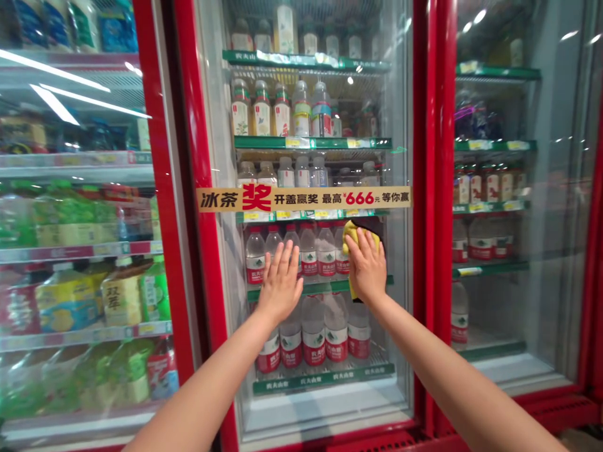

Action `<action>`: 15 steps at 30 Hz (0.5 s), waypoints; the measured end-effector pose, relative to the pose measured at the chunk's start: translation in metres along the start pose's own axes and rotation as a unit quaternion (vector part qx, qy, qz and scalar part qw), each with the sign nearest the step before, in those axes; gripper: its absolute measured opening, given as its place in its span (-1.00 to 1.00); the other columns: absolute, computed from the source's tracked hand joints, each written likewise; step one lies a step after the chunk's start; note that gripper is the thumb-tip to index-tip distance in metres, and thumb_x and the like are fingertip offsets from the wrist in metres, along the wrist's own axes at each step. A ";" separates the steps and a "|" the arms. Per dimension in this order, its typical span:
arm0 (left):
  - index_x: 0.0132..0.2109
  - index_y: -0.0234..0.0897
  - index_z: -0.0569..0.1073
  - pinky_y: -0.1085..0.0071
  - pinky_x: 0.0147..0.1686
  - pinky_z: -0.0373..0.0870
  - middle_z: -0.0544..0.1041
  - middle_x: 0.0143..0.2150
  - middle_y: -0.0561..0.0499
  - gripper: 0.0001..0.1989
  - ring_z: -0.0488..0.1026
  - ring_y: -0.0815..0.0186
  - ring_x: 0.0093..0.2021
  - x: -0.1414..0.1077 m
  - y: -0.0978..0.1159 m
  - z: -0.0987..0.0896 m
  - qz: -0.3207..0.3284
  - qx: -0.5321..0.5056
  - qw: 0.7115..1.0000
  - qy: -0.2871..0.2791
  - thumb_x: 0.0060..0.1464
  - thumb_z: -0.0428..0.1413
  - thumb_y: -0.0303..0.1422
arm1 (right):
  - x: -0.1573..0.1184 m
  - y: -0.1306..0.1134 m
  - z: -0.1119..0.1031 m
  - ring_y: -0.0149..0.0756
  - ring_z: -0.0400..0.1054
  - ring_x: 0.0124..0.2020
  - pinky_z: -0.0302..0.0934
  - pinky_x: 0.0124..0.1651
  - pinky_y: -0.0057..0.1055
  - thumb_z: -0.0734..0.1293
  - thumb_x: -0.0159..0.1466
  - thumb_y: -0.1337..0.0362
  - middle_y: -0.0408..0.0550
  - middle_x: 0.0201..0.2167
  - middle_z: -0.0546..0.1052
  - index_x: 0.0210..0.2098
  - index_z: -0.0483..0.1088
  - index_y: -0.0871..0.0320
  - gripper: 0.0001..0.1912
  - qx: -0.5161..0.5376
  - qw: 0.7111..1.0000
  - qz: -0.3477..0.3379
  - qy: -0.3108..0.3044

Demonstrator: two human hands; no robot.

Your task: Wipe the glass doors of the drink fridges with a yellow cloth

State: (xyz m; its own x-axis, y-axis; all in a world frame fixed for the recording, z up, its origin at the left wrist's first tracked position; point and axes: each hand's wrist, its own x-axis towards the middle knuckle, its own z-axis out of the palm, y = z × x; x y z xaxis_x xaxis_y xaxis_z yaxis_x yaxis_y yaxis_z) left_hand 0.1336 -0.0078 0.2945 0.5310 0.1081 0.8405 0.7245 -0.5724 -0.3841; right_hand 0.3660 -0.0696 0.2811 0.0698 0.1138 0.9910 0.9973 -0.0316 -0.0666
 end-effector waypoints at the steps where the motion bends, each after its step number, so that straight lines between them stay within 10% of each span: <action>1: 0.52 -0.34 -0.22 -0.07 0.49 -0.22 -0.10 0.55 -0.22 -0.16 -0.25 0.05 0.55 0.000 0.004 0.002 0.005 0.000 1.000 0.000 0.29 0.05 -0.26 | -0.008 -0.002 0.001 -0.05 -0.02 0.49 -0.12 0.46 0.15 0.18 0.44 0.34 -0.01 0.45 0.21 0.37 0.24 -0.08 -0.47 0.000 1.000 -0.022 -0.014; 5: 0.52 -0.31 -0.18 -0.06 0.50 -0.28 -0.08 0.55 -0.18 -0.17 -0.27 0.08 0.56 0.011 0.024 0.011 0.029 -0.007 1.000 0.001 0.28 0.06 -0.28 | 0.009 0.001 -0.004 -0.13 0.00 0.48 -0.17 0.49 0.07 0.21 0.42 0.38 -0.10 0.46 0.18 0.35 0.26 -0.13 -0.45 0.001 0.993 -0.094 -0.066; 9: 0.52 -0.31 -0.14 -0.02 0.50 -0.33 -0.08 0.55 -0.16 -0.17 -0.30 0.11 0.56 0.025 0.043 0.018 0.049 -0.021 0.998 0.013 0.26 0.08 -0.29 | 0.036 0.042 -0.013 -0.10 -0.04 0.50 -0.04 0.46 0.07 0.16 0.46 0.33 -0.03 0.49 0.12 0.36 0.24 -0.05 -0.49 -0.019 1.000 0.005 -0.025; 15: 0.52 -0.31 -0.14 -0.01 0.50 -0.43 -0.08 0.55 -0.17 -0.14 -0.32 0.11 0.55 0.030 0.071 0.031 0.072 -0.039 0.996 0.020 0.25 0.11 -0.26 | -0.015 0.074 -0.014 -0.05 -0.17 0.53 0.00 0.44 0.12 0.12 0.44 0.41 0.13 0.50 0.07 0.41 0.17 0.06 -0.44 -0.054 0.996 0.065 -0.008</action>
State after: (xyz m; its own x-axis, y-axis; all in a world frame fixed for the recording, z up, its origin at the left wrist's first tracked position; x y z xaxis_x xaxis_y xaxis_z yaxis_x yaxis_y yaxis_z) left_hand 0.2152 -0.0198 0.2807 0.6087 -0.0109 0.7933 0.6045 -0.6413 -0.4726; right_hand 0.4382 -0.0876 0.2629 0.1995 0.1183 0.9727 0.9715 -0.1531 -0.1807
